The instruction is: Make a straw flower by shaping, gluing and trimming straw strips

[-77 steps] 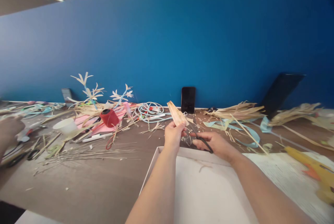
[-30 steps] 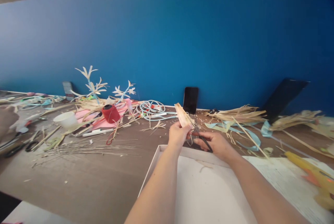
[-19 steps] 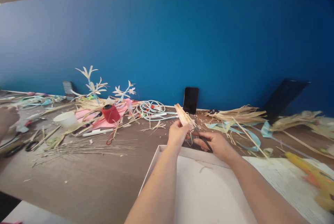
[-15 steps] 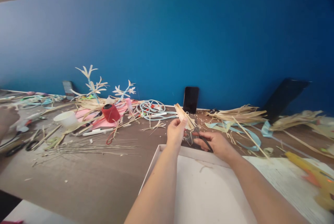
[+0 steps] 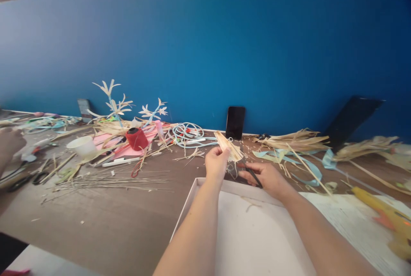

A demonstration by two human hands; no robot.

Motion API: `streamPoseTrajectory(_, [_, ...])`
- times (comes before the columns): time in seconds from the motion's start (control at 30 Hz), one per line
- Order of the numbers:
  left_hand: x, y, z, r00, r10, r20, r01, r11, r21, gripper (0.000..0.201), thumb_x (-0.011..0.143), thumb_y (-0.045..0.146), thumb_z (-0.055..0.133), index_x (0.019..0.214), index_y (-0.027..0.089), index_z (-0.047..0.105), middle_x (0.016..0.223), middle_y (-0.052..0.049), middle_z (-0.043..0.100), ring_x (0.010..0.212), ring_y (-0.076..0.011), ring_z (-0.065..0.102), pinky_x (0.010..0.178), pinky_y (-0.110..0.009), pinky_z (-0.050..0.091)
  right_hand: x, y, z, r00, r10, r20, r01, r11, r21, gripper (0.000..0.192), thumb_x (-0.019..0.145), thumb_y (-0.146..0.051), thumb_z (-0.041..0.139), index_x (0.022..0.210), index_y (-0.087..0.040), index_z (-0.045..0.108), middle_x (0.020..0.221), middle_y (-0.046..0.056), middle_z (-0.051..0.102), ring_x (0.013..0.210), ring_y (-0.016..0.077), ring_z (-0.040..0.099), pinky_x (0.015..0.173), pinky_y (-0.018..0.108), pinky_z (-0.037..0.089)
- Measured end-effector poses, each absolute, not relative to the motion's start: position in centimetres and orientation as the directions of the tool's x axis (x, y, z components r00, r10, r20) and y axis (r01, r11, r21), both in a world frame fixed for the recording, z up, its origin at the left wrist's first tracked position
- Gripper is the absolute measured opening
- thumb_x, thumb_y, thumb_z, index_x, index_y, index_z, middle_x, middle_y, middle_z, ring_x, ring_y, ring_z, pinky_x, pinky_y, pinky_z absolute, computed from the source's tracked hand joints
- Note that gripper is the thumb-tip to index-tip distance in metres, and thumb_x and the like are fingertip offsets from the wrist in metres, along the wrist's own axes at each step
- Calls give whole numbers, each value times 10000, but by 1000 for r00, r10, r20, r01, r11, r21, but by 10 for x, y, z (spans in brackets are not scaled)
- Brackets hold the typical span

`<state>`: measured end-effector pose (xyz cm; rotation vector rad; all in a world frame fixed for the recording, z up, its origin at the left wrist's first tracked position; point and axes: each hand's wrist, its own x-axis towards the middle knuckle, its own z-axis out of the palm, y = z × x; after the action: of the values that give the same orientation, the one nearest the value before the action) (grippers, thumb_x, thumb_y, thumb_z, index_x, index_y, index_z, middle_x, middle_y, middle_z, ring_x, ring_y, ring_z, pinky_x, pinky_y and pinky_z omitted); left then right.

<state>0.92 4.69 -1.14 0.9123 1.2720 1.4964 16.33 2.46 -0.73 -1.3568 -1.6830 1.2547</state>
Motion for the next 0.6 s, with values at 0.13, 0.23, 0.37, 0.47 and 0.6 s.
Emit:
streamPoseTrajectory(0.13, [9,46,-11,-281,960,-9,-151,-35,988,210,662,358,613,632,158,553,500,38,480,423,-63,384,431,-184,329,165,26,-10,-282,958,-48,364,61,-930,521,647,-468,699,1059,-150,678,594,-12,527,525,108,423,485,240,360])
streamPoseTrajectory(0.23, [8,46,-11,-285,958,-1,-142,-41,989,210,658,360,612,637,158,557,504,37,483,431,-67,390,435,-185,330,165,28,-12,-293,955,-39,347,68,-936,496,660,-451,694,1057,-155,681,576,-20,509,513,102,403,478,236,351])
streamPoseTrajectory(0.37, [8,47,-11,-281,960,-16,-160,-30,987,214,654,360,611,625,160,545,485,41,464,423,-67,379,430,-186,325,166,30,-13,-289,957,-24,364,87,-928,481,659,-437,698,1052,-159,685,559,-24,510,516,109,409,491,242,364])
streamPoseTrajectory(0.47, [9,46,-11,-287,958,-14,-155,-32,987,220,652,367,613,625,158,547,484,40,459,427,-68,379,430,-187,321,166,29,-13,-282,959,-37,372,74,-925,479,656,-436,701,1049,-162,686,548,-31,503,514,107,403,492,242,357])
streamPoseTrajectory(0.6, [9,46,-12,-283,959,-12,-158,-34,987,228,650,374,617,621,160,546,483,43,456,427,-67,376,428,-185,311,165,28,-12,-289,956,-53,364,58,-930,473,646,-431,712,1032,-160,689,539,-36,499,508,102,398,487,238,342])
